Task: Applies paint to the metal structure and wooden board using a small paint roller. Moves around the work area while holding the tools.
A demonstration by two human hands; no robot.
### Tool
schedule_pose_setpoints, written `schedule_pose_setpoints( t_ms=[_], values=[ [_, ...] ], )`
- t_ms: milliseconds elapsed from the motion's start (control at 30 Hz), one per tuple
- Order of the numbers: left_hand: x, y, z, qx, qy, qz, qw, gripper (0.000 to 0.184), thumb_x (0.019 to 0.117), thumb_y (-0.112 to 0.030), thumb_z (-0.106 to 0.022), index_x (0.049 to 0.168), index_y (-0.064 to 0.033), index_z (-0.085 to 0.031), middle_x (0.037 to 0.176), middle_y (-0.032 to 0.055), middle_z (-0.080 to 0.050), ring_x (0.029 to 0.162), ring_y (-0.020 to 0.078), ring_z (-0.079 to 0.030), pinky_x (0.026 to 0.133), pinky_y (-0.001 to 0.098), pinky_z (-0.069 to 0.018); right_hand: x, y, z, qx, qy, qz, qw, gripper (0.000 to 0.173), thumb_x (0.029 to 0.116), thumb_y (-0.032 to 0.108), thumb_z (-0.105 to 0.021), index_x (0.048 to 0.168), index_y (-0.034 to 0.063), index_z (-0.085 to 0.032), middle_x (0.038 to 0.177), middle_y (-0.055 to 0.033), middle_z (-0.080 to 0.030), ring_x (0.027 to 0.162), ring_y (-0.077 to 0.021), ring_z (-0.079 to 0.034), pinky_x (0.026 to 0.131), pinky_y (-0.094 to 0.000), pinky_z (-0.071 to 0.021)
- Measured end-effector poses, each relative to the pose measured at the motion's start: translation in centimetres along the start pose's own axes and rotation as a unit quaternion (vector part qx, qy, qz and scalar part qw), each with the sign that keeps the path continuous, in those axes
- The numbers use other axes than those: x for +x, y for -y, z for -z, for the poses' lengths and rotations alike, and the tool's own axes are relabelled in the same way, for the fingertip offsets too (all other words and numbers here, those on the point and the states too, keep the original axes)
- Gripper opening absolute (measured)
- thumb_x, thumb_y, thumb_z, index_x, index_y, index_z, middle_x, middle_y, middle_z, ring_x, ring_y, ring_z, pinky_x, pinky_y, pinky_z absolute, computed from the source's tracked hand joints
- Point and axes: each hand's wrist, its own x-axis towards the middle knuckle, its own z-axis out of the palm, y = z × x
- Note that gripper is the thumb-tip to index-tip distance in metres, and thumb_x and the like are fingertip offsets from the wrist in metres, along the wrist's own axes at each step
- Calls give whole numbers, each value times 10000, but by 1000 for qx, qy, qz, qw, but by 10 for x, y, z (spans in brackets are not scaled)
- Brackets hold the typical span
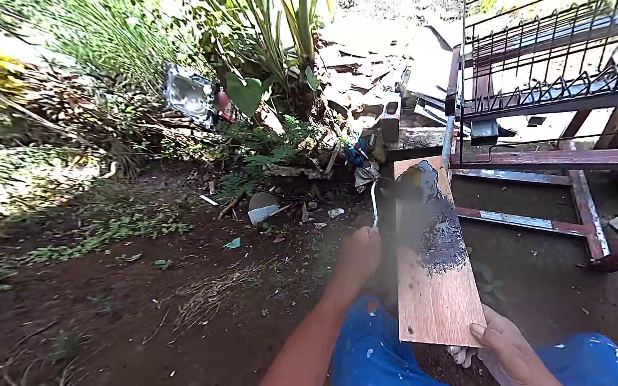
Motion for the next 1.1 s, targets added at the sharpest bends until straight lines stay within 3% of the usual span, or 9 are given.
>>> schedule_pose_setpoints(
  t_ms=[100, 200, 367, 533, 667, 767, 900, 1100],
  values=[
    [-10, 4, -6, -30, 22, 0, 999, 424, 1120, -338, -334, 969, -73, -629, 730, 20, -507, 630, 147, -505, 623, 342, -453, 1, 2, 4, 4, -4, 3, 1000, 245, 1048, 229, -548, 1229, 67, -584, 912, -184, -756, 714, -250, -757, 632, -363, -642],
    [4, 11, -13, -173, 6, 19, 985, 392, 1123, -299, -361, 912, -74, -603, 636, -25, -452, 529, 94, -422, 519, 259, -374, 0, 5, 5, 8, 0, -17, 1000, 230, 1047, 203, -526, 1225, 71, -586, 908, -174, -758, 711, -239, -755, 626, -351, -639],
    [35, -29, -1, -316, -32, -22, 948, 356, 1124, -287, -368, 963, -65, -595, 607, -43, -426, 483, 59, -369, 456, 214, -318, -6, 7, 6, -37, -23, -34, 998, 248, 1034, 109, -432, 1244, 52, -552, 910, -145, -763, 710, -221, -750, 628, -346, -637],
    [88, -80, -15, -304, 13, -76, 950, 415, 1122, -383, -343, 984, -83, -593, 600, -34, -394, 470, 81, -345, 456, 242, -328, -15, 9, 3, -82, -55, -71, 993, 267, 1024, 77, -381, 1234, 31, -539, 888, -144, -760, 701, -226, -747, 621, -353, -634],
    [113, -107, -32, -302, 44, -54, 951, 398, 1116, -387, -367, 964, -102, -599, 620, -24, -434, 481, 89, -356, 453, 247, -299, -21, 14, 0, -118, -84, -114, 983, 256, 1018, 74, -383, 1217, 22, -534, 852, -126, -752, 674, -207, -734, 608, -341, -623],
    [96, -95, -40, -246, 51, -51, 967, 410, 1117, -410, -359, 960, -105, -584, 618, -16, -416, 475, 94, -349, 452, 247, -309, -24, 17, 1, -122, -85, -126, 981, 262, 1018, 82, -385, 1221, 19, -537, 863, -131, -752, 683, -211, -736, 612, -345, -625],
    [75, -73, -38, -222, 35, -64, 972, 394, 1125, -327, -372, 928, -69, -595, 616, -8, -447, 506, 99, -395, 495, 253, -354, -26, 19, 8, -116, -67, -128, 983, 260, 1021, 82, -389, 1220, 21, -544, 866, -124, -756, 683, -204, -736, 609, -337, -623],
    [117, -101, -42, -199, -18, -112, 973, 428, 1126, -335, -354, 936, -51, -612, 645, 20, -455, 557, 152, -423, 556, 334, -383, -22, 17, 8, -98, -44, -146, 983, 250, 1029, 89, -387, 1209, 24, -547, 858, -135, -753, 665, -207, -731, 594, -333, -617]
  ],
)
